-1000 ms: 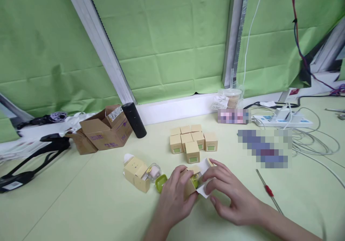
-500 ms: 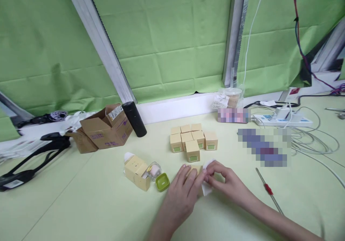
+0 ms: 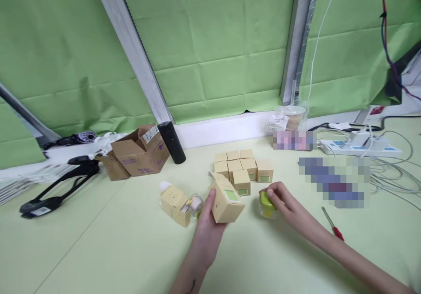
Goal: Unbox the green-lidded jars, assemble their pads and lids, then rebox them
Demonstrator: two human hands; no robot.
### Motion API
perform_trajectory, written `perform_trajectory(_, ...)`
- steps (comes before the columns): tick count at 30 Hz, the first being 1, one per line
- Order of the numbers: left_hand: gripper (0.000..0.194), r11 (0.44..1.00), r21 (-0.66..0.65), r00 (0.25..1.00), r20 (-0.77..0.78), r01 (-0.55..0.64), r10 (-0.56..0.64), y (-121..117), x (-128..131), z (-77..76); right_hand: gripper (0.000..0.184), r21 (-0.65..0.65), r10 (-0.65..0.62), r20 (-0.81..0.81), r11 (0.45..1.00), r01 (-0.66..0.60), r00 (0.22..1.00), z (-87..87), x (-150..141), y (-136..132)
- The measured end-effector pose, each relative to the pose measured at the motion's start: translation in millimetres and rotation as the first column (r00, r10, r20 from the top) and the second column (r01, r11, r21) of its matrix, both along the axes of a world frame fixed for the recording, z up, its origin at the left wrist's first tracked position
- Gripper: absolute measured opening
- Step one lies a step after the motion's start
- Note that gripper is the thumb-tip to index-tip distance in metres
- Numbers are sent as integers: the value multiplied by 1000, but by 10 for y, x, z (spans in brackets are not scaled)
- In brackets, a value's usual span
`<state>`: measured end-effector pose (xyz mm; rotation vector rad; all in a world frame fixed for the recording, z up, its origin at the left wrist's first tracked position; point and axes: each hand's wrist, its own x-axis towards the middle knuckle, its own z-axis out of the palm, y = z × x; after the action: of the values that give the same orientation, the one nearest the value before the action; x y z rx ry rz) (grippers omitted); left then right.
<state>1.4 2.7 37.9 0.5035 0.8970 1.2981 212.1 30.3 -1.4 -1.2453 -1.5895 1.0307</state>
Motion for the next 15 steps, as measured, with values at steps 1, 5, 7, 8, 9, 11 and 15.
perform_trajectory(1,35,999,-24,995,91,35,-33,5,-13,1,27,1,54,89,998,-55,995,-19,-21,-19)
perform_trajectory(5,26,996,-28,967,245,87,-77,3,-38,-32,21,80,68,278,992,-94,958,-6,-53,-77)
perform_trajectory(7,27,996,-20,968,236,86,-79,-14,-17,-59,24,216,37,284,971,-102,958,43,-56,-110)
perform_trajectory(8,29,996,-14,972,220,91,-85,-25,3,-74,26,283,45,276,951,-126,960,69,-63,-133)
perform_trajectory(9,32,995,-7,975,198,104,-101,-36,27,-91,30,336,69,265,928,-159,962,93,-74,-161)
perform_trajectory(11,36,990,15,979,148,142,-143,-58,87,-130,38,389,129,243,895,-218,961,126,-112,-229)
perform_trajectory(15,40,988,90,992,-4,125,-125,-92,192,-239,37,251,143,51,956,-151,988,145,-219,-335)
